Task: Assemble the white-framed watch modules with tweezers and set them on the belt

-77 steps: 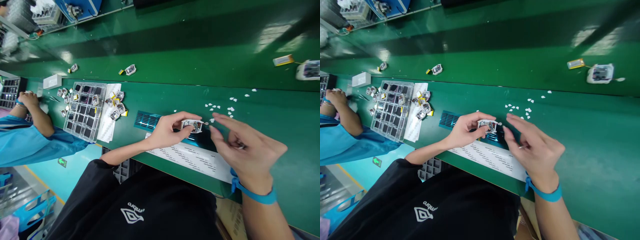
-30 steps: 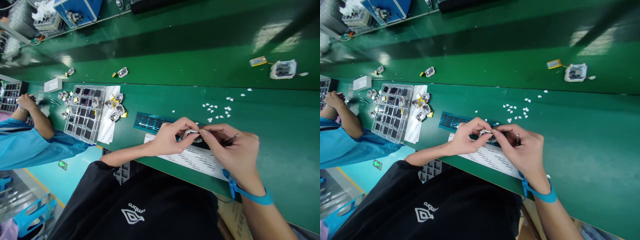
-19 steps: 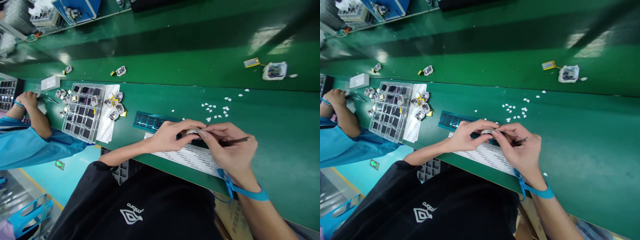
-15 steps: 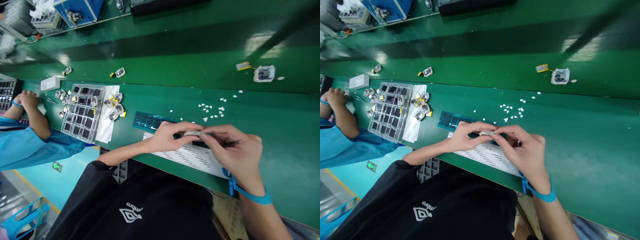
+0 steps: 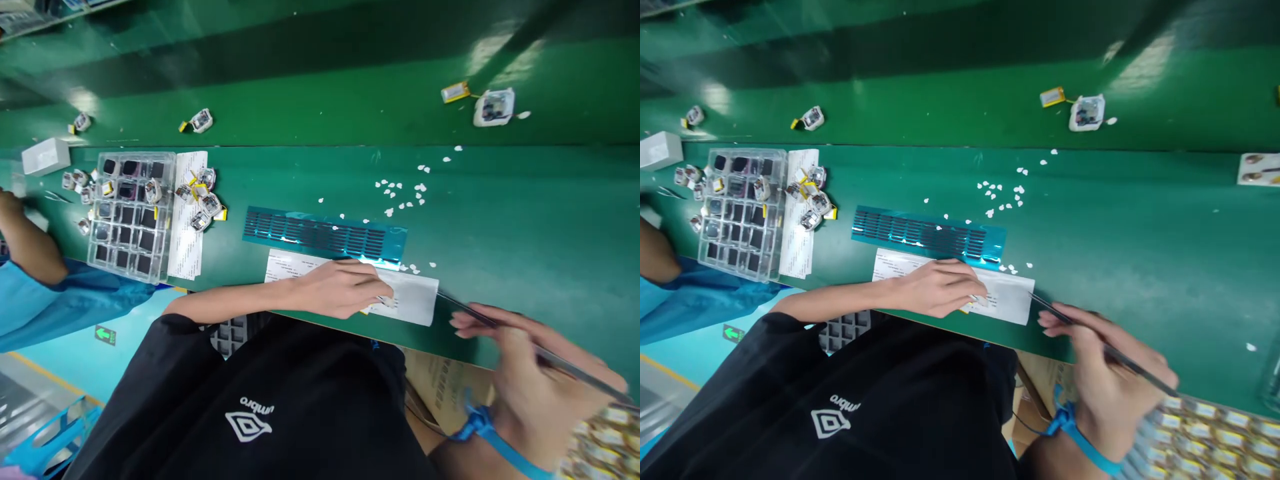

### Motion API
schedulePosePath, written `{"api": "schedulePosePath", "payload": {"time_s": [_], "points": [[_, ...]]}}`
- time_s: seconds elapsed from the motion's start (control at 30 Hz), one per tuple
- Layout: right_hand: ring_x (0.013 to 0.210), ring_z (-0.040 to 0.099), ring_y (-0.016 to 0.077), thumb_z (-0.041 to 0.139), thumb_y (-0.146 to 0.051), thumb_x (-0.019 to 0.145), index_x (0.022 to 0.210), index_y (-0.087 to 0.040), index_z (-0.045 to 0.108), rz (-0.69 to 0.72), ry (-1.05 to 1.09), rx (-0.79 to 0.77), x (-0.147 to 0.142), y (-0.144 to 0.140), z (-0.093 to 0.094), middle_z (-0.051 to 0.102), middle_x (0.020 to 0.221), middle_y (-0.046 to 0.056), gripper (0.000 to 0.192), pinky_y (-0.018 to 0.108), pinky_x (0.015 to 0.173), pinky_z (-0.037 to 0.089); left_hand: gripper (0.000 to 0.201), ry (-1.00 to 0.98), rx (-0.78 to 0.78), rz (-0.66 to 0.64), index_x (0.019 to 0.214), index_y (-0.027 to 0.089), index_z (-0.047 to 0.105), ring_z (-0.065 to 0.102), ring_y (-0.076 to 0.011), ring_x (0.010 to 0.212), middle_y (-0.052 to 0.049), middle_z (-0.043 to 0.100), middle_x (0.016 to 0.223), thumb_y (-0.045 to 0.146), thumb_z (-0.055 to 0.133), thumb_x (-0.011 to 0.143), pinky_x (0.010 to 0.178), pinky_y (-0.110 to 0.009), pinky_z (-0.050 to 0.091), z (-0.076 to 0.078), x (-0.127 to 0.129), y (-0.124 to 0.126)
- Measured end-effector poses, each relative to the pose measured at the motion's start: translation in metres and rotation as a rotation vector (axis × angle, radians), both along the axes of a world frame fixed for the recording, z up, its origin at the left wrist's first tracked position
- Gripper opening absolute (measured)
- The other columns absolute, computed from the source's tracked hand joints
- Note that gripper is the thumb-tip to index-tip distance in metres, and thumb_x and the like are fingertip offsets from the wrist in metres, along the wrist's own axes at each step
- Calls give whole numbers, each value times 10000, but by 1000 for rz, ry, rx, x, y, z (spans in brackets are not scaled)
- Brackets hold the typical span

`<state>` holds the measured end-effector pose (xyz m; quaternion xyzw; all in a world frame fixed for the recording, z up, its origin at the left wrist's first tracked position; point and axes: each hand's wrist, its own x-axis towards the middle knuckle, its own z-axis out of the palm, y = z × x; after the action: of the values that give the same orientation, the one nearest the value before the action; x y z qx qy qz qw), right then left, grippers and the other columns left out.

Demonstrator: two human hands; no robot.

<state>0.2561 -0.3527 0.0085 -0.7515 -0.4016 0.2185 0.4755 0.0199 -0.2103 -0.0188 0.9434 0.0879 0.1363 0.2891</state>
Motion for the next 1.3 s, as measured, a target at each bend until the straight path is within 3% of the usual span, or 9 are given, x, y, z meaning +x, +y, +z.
{"api": "schedulePosePath", "payload": {"time_s": [0.1,0.23,0.33,0.73,0.9,1.0,1.07,1.2,1.3], "points": [[512,687,271,847,-449,804,787,-291,833,-47,111,-37,-16,0,-7,733,635,39,160,425,499,605,237,-10,1,12,1208,157,684,719,-194,1144,-85,792,1129,170,490,1071,945,-317,554,-1,0,1],[503,664,232,690,-543,936,584,-240,731,31,164,-88,-22,3,-7,729,637,73,466,362,451,563,264,10,29,-2,1195,174,685,691,-198,1150,-64,798,1091,169,450,1075,938,-341,499,2,0,2],[463,611,186,646,-568,967,526,-228,672,63,185,-110,-23,6,-5,729,646,78,558,312,400,501,259,35,15,-13,1185,193,698,676,-209,1158,-63,796,1088,177,469,1065,938,-356,472,4,0,3],[468,587,183,662,-610,955,708,-232,805,201,233,-111,-16,18,-1,669,565,65,474,299,395,474,386,154,44,-46,1207,209,705,642,-180,1176,-36,805,1185,18,427,1019,947,-328,414,14,5,4],[431,569,196,704,-639,911,695,-234,787,99,281,28,-16,22,-3,692,587,71,467,340,378,465,373,144,2,-22,1179,202,720,672,-190,1219,-42,826,1134,31,424,1027,974,-337,472,9,4,4],[421,582,209,765,-637,857,654,-234,745,16,294,135,-20,27,-6,693,585,63,451,357,382,479,354,54,-164,-6,1200,202,727,704,-181,1222,-52,824,1203,71,440,1040,1052,-341,520,7,2,3],[433,613,219,792,-600,848,680,-237,745,-33,295,193,-25,32,-6,683,577,44,402,358,401,505,295,-29,-363,62,1210,208,738,747,-167,1097,-57,829,1192,178,476,1079,1033,-332,558,9,0,2],[474,673,240,815,-587,840,695,-243,736,-124,261,314,-42,44,-1,680,596,16,382,371,432,554,281,-110,-780,284,1239,197,743,655,-102,641,-82,823,1131,339,569,1070,668,-275,561,22,-3,8],[549,721,253,776,-574,888,712,-237,740,-143,207,306,-54,51,6,698,648,13,381,399,495,602,287,-91,-1097,252,1256,153,696,624,-78,574,-74,785,1007,315,637,1025,569,-234,498,29,-4,17]]}}
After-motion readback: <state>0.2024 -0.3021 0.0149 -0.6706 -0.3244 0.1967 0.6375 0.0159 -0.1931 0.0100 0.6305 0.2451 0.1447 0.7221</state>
